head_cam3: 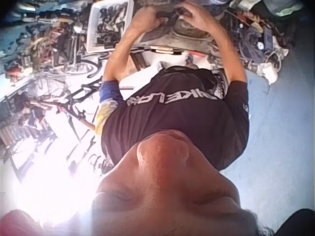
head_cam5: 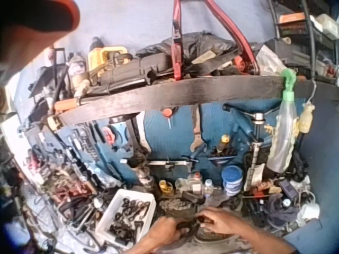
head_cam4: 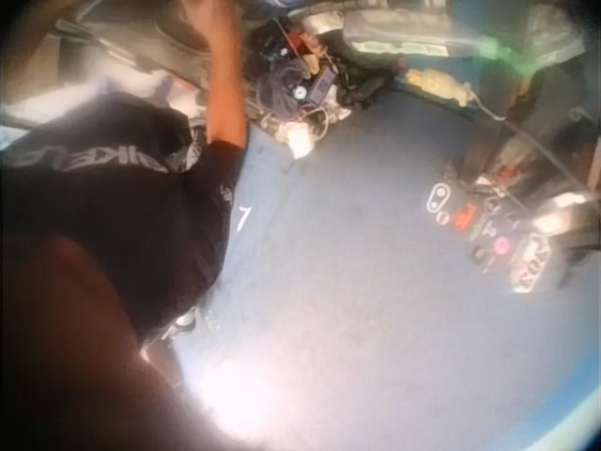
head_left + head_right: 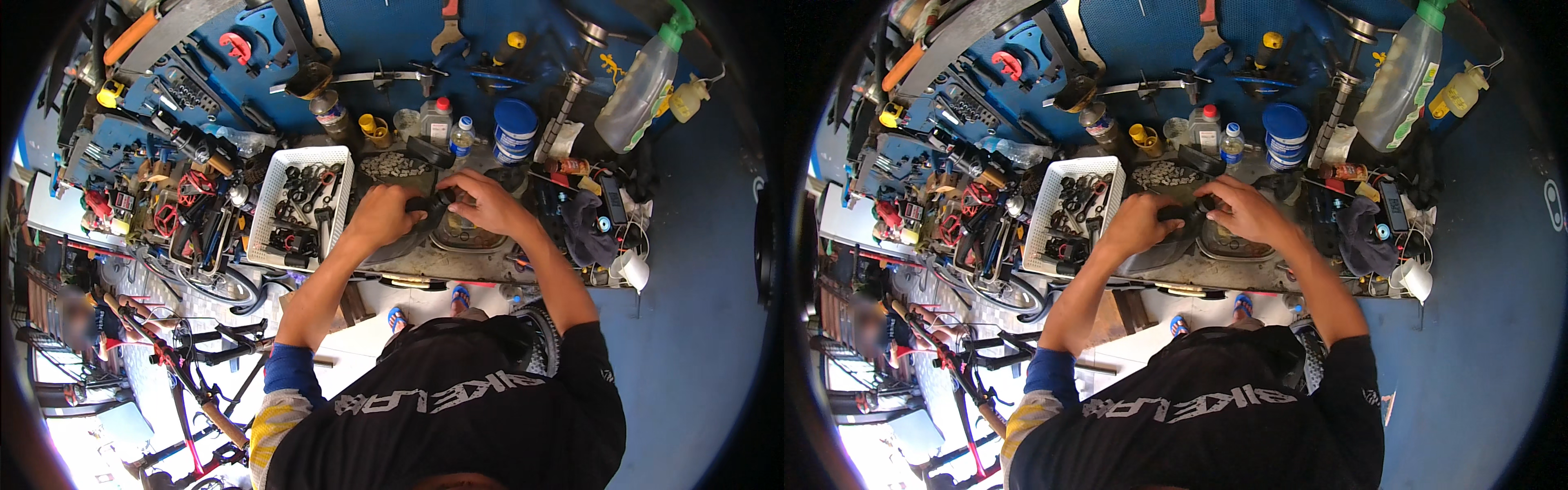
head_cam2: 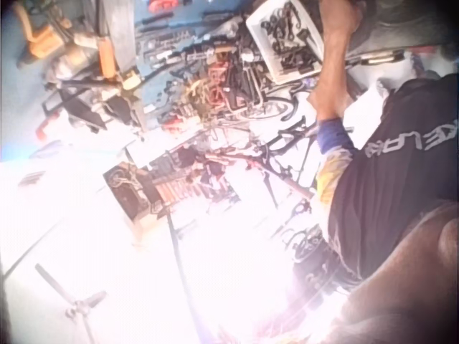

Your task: The person attaches a bicycle seat post to a red bicycle frame, then uses a screwdriver to tighten bolts securing the seat post. The person also handles a bicycle seat and adjusts components on the frame.

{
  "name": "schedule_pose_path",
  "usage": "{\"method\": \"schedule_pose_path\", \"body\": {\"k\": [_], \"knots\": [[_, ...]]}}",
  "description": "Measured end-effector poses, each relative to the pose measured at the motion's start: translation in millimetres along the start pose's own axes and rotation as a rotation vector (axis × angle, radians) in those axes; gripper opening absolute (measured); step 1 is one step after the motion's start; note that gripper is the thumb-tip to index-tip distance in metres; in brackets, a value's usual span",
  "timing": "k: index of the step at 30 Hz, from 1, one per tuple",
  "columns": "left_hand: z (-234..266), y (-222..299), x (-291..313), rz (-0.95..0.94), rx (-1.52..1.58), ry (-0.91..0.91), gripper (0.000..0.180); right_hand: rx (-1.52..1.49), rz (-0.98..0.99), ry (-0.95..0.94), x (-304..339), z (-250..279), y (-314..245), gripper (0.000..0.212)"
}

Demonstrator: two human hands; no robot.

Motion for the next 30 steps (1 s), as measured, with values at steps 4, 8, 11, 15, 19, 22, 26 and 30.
{"method": "schedule_pose_path", "body": {"k": [4, 8, 11, 15, 19, 22, 26, 30], "knots": [[17.9, -12.5, 30.9, -0.034, 0.037, 0.121, 0.04, 0.143, 0.091, -0.156, -25.1, -5.2, -33.5, 0.041], [26.4, -11.4, 52.4, -0.081, 0.03, 0.219, 0.039, 0.275, 0.145, -0.204, -38.6, -13.4, -55.1, 0.035], [28.4, -17.2, 68.7, -0.143, 0.022, 0.292, 0.038, 0.431, -0.158, -0.331, -53.5, -19.7, -63.3, 0.036], [32.7, -21.7, 88.0, -0.145, 0.055, 0.319, 0.039, 0.635, -0.328, -0.361, -60.9, -25.6, -64.8, 0.056], [32.8, -28.5, 96.4, -0.143, 0.11, 0.33, 0.04, 0.445, 0.193, -0.243, -37.3, -29.9, -95.0, 0.064], [28.2, -38.9, 105.2, -0.153, 0.099, 0.356, 0.04, 0.557, -0.239, -0.427, -40.3, -32.2, -98.0, 0.069], [25.9, -37.6, 101.3, -0.218, 0.085, 0.358, 0.04, 0.475, 0.042, -0.243, -38.3, -41.8, -102.4, 0.054], [26.9, -36.6, 96.5, -0.248, 0.114, 0.39, 0.04, 0.46, -0.066, -0.169, -38.9, -41.1, -98.3, 0.041]]}}
Point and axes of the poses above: each hand's wrist, its own x-axis away from the middle knuckle, its own z-axis out of the back of the hand, y = z × x, the point moved 8 cm from there along -x, towards the middle knuckle, and after that the axes turned 13 degrees about -y, right-handed, at the moved point
